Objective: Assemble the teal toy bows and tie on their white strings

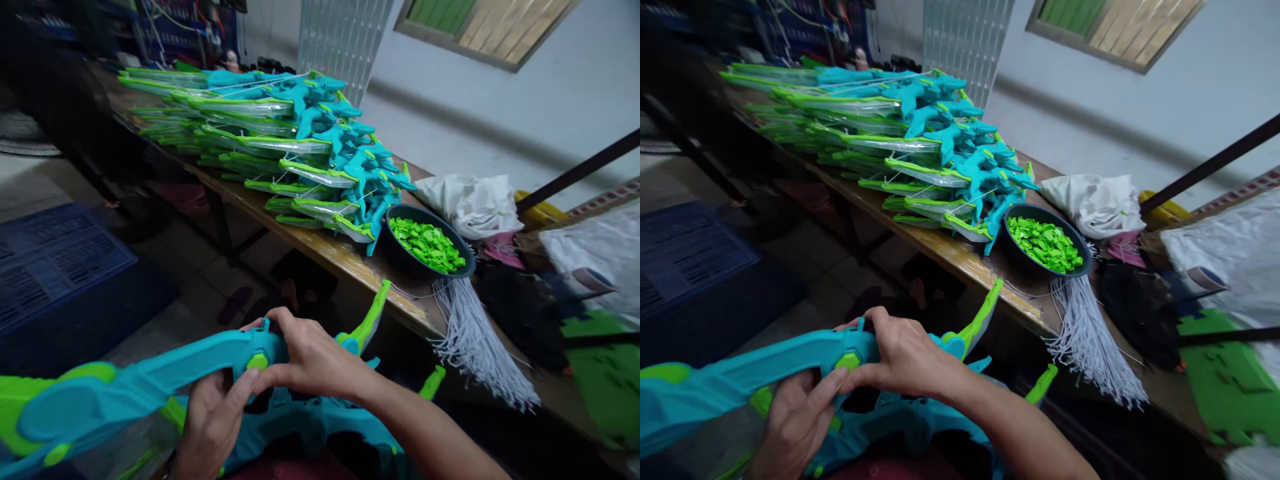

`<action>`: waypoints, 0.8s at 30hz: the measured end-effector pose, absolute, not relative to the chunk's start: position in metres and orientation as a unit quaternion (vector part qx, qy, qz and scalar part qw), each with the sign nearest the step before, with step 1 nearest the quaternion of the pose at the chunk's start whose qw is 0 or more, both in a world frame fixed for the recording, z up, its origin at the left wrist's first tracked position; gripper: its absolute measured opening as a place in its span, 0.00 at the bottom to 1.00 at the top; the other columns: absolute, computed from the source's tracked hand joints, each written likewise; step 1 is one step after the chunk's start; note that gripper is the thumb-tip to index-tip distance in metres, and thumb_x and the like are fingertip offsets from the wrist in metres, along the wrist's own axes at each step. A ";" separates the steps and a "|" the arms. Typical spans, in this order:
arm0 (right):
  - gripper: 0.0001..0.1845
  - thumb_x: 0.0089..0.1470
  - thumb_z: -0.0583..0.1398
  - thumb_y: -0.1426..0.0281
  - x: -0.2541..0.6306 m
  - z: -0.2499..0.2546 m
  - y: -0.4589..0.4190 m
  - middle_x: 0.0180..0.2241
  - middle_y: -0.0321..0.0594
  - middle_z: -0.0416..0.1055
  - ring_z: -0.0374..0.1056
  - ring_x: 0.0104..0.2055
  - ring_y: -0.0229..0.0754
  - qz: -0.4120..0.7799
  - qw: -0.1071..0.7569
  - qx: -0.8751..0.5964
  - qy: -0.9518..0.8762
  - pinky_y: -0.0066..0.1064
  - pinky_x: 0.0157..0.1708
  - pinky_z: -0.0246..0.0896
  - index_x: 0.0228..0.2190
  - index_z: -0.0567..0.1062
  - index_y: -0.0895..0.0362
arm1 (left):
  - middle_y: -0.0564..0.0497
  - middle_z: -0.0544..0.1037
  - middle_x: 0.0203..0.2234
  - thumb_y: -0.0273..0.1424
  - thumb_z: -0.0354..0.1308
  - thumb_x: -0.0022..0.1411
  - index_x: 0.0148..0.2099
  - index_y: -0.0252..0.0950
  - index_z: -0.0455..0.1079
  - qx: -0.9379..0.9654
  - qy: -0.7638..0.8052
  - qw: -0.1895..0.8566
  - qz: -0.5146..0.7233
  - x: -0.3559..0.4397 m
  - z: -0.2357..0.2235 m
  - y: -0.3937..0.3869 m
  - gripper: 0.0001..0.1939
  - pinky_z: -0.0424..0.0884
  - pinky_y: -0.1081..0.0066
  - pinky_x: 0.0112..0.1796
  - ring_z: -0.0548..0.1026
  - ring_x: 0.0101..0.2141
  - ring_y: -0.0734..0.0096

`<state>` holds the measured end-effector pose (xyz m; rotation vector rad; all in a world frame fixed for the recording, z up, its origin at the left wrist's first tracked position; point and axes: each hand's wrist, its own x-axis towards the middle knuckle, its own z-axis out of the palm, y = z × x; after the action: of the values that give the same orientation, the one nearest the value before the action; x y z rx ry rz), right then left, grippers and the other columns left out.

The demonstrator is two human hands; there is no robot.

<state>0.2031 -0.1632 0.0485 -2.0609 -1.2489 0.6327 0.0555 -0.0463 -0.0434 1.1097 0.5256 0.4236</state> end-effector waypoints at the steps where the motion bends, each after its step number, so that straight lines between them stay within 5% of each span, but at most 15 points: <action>1: 0.37 0.49 0.72 0.52 0.204 0.045 -0.161 0.43 0.40 0.74 0.74 0.43 0.49 0.241 0.314 -0.788 -0.471 0.31 0.37 0.63 0.52 0.64 0.54 | 0.51 0.82 0.41 0.32 0.71 0.54 0.41 0.44 0.78 0.528 0.256 0.785 0.198 0.053 -0.045 -0.044 0.11 0.71 0.60 0.58 0.76 0.53 0.51; 8: 0.36 0.48 0.73 0.52 0.207 0.018 -0.155 0.30 0.30 0.65 0.67 0.31 0.40 0.239 0.335 -0.791 -0.452 0.26 0.27 0.50 0.48 0.64 0.54 | 0.46 0.83 0.42 0.37 0.70 0.55 0.43 0.37 0.78 0.579 0.281 0.739 0.202 0.069 -0.037 -0.039 0.15 0.68 0.58 0.60 0.76 0.53 0.48; 19: 0.31 0.56 0.69 0.53 0.206 0.029 -0.168 0.36 0.37 0.71 0.69 0.36 0.43 0.216 0.355 -0.792 -0.448 0.29 0.32 0.55 0.50 0.66 0.57 | 0.44 0.84 0.41 0.38 0.64 0.64 0.47 0.32 0.79 0.610 0.216 0.744 0.168 0.081 -0.020 -0.042 0.15 0.70 0.60 0.53 0.79 0.47 0.54; 24: 0.22 0.60 0.66 0.57 0.216 0.038 -0.169 0.33 0.33 0.69 0.64 0.33 0.37 0.280 0.394 -0.759 -0.437 0.27 0.30 0.54 0.48 0.68 0.56 | 0.43 0.83 0.44 0.38 0.65 0.63 0.50 0.33 0.78 0.590 0.216 0.759 0.171 0.078 -0.015 -0.040 0.17 0.69 0.59 0.55 0.78 0.48 0.51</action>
<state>0.2156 -0.1688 0.0385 -1.9243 -1.1074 0.7099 0.0781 -0.0398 -0.0146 1.2854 0.4706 0.3723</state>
